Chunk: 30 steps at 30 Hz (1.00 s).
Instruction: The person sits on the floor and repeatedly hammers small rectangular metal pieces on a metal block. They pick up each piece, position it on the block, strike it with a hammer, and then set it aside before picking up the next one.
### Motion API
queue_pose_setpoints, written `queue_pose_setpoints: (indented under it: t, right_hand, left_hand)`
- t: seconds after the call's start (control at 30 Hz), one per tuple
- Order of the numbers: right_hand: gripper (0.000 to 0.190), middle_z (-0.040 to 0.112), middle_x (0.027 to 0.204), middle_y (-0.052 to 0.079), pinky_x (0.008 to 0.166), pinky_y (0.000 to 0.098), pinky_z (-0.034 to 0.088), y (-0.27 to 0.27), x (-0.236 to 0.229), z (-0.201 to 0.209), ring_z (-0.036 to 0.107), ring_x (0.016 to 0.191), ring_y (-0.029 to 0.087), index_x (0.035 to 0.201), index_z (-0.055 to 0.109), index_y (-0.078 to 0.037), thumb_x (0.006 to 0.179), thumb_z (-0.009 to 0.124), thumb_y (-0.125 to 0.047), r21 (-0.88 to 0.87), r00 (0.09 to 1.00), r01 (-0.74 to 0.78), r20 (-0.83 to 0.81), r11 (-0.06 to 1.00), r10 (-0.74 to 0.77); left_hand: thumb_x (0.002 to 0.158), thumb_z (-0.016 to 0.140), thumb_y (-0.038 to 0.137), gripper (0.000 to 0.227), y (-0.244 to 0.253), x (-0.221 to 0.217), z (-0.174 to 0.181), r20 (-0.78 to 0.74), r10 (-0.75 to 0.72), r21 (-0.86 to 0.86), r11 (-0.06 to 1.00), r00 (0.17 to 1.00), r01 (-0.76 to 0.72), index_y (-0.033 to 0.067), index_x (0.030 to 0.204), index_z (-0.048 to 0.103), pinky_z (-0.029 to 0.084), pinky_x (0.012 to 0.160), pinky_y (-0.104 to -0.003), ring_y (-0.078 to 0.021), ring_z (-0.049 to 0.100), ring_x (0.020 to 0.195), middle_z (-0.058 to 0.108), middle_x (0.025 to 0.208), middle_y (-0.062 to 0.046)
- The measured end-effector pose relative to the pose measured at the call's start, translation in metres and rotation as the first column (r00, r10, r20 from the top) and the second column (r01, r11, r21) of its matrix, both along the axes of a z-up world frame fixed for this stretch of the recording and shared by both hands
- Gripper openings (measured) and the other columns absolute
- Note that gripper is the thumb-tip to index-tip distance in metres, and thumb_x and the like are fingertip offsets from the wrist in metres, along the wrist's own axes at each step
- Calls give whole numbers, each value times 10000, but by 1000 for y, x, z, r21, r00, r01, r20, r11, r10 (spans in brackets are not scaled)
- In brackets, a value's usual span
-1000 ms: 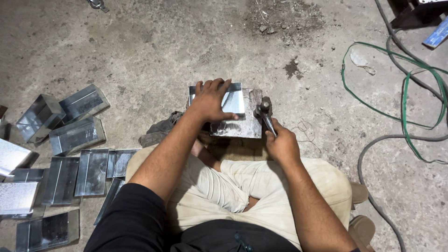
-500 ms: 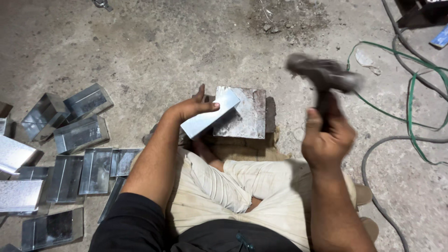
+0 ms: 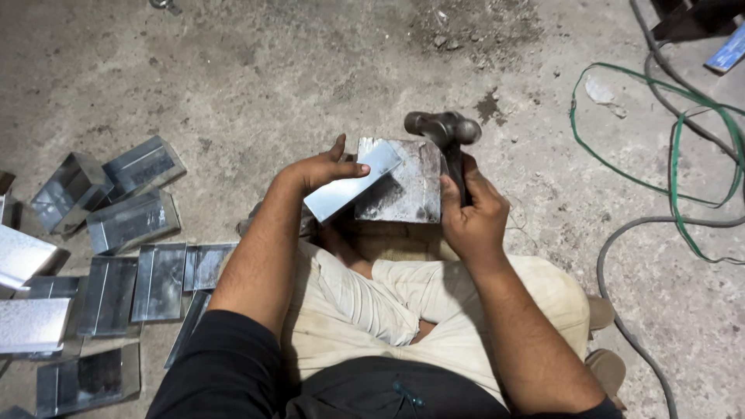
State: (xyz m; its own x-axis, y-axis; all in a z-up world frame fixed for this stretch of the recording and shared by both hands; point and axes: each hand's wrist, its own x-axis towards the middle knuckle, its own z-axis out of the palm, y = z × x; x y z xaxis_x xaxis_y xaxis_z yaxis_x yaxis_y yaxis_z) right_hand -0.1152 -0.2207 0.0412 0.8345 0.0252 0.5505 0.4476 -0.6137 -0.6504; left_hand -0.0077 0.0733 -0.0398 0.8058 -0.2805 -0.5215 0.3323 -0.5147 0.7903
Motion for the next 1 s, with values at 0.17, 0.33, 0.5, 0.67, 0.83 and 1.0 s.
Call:
queue_pose_setpoints:
  t: [0.17, 0.33, 0.5, 0.67, 0.83, 1.0]
  right_hand:
    - [392, 723, 804, 160, 602, 317, 526, -6, 8, -12, 686, 642, 187, 1332, 682, -42, 973, 709, -198, -50, 959, -36, -281, 998, 21]
    - [333, 720, 779, 185, 592, 321, 499, -9, 1, -30, 628, 608, 168, 1307, 696, -86, 998, 675, -207, 45, 946, 88, -315, 995, -69]
    - [375, 727, 834, 166, 637, 319, 525, -28, 7, -62, 648, 644, 143, 1329, 678, -71, 976, 687, -199, -14, 961, 18, -276, 1000, -21]
    - [348, 618, 647, 59, 499, 302, 438, -48, 15, -114, 511, 502, 125, 1299, 698, -65, 967, 680, -171, 143, 795, 143, -606, 979, -28]
    - [328, 520, 576, -25, 394, 271, 335, -57, 26, -131, 433, 425, 74, 1298, 670, -46, 983, 638, -134, 462, 644, 299, -744, 835, 181]
    - [346, 515, 563, -32, 397, 276, 336, -57, 29, -130, 425, 429, 74, 1307, 666, -45, 977, 654, -144, 453, 648, 301, -743, 839, 169]
  left_hand:
    - [657, 752, 725, 1449, 0, 1, -2, 26, -23, 17, 1000, 999, 23, 37, 1619, -84, 175, 1246, -455, -364, 191, 1567, 322, 1626, -269]
    - [641, 796, 659, 1469, -4, -4, 5, 16, -20, 0, 1000, 1000, 20, 25, 1611, -105, 249, 1233, -436, -361, 296, 1538, 360, 1602, -277]
    - [574, 842, 592, 1504, -19, -18, 45, 148, -93, 139, 988, 985, 72, 84, 1629, -101, 336, 1228, -417, -367, 429, 1474, 469, 1549, -263]
    - [607, 860, 530, 1376, -55, -38, 54, 318, -456, 646, 746, 831, 162, 260, 1668, 27, 184, 1226, -648, -376, 312, 1522, 380, 1640, -125]
    - [707, 859, 485, 1289, -61, -28, 24, 433, -465, 627, 771, 772, 113, 268, 1638, -5, -52, 1124, -770, -437, -14, 1555, 72, 1724, -109]
    - [793, 812, 551, 1285, -87, -54, -8, 514, 176, 473, 758, 840, -449, 171, 1596, -116, -82, 1103, -812, -485, -204, 1511, -190, 1661, -203]
